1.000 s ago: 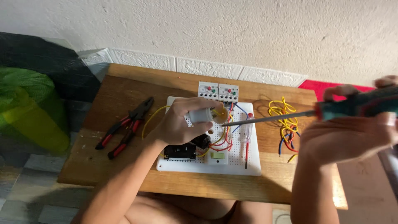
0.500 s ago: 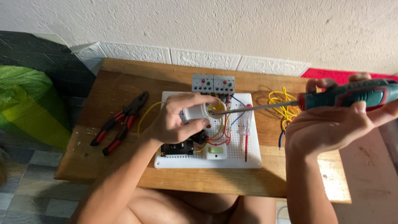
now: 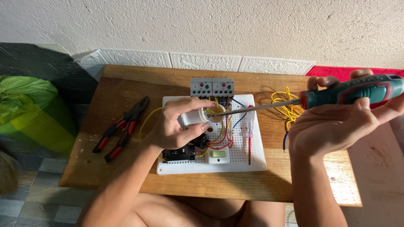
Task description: Assembling and wiring a light bulb socket to a terminal board using a screwdriver and pliers.
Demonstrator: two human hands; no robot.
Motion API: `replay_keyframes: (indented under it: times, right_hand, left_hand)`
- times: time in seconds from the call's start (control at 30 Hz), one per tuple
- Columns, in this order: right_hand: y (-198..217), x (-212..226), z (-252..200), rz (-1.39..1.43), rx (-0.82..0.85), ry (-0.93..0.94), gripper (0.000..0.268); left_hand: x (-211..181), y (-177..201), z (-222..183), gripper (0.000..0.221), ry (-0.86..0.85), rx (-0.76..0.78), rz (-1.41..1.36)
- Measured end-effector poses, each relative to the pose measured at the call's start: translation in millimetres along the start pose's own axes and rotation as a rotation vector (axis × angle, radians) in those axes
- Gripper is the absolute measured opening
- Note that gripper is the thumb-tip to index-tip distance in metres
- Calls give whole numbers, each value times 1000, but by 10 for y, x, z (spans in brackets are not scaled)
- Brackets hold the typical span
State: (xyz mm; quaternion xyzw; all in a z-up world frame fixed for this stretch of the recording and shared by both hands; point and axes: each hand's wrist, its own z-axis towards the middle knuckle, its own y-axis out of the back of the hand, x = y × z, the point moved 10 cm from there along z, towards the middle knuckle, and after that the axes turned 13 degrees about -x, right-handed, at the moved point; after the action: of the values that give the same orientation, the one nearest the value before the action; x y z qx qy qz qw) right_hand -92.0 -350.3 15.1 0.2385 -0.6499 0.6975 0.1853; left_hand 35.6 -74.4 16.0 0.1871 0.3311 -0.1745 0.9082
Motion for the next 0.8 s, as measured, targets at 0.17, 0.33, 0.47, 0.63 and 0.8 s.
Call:
replay_keyframes:
  times: [0.17,0.33,0.47,0.63,0.8]
  right_hand:
    - [-25,-9,-20,-1,6,-51,72]
    - [-1,-11,66,19,9,-37,73]
    - [-34,-23,115,45,103,-4,63]
    - [-60,-59,99,27,139,-7,64]
    - [-15,-24,80,-17,28,7,65]
  left_hand:
    - [28,-18,-20,38,11,3,17]
    - [9,-26,-8,39,31,13,34]
    - [-5,-30,-1,38,30,10,28]
    - [-35,-19,21,37,31,-4,38]
    - [-57,-20,13,36,-9,-19,40]
